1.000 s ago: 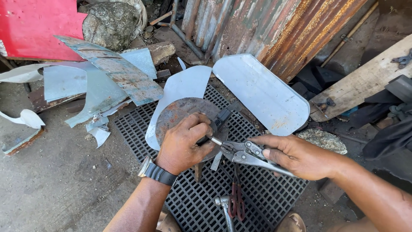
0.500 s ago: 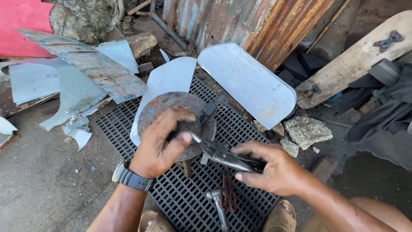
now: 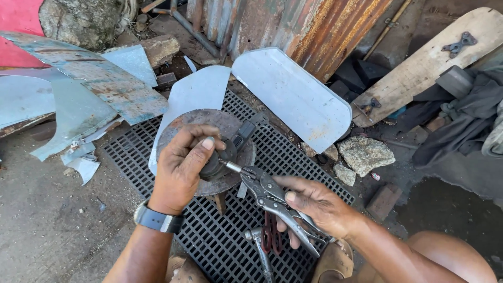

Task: Using locking pliers to disassemble or repair a component of a power tool.

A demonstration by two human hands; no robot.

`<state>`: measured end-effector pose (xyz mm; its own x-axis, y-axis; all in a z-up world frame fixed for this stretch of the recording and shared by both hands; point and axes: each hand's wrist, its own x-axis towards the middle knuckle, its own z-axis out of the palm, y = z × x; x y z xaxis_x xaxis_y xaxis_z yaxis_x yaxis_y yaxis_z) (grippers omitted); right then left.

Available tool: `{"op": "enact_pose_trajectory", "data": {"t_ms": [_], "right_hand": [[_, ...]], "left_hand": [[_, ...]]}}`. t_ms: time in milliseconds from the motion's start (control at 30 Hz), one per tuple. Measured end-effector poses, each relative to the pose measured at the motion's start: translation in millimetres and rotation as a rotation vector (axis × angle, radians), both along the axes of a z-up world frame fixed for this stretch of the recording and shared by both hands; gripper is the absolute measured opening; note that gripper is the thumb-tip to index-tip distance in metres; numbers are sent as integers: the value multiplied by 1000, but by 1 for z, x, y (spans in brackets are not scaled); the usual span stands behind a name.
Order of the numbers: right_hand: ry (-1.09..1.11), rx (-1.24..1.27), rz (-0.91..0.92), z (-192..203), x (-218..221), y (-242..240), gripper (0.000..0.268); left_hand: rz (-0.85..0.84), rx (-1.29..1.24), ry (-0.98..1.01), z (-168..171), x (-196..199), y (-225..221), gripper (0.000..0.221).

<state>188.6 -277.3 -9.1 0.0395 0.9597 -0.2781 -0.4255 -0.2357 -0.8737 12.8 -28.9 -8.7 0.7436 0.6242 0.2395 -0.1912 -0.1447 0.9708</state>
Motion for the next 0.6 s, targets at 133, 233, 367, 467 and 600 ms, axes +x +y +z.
{"op": "enact_pose_trajectory", "data": {"t_ms": [133,233,367,467,600], "right_hand": [[31,38,13,4,-10,4,88],[-220,-51,-62,16,-18,7,102],[-719,-348,-110,39,-23,10,95],[-1100,-342,2,46,-17,0,86],[-1259,-189,14,49,-9,-6,78]], "left_hand": [[-28,167,69,3,1,6,36],[21,348,7,-8,7,5,33],[48,302,-6,-8,14,1,36],[58,326,-1,-9,16,-3,39],[30,388,-5,-5,20,-9,38]]}}
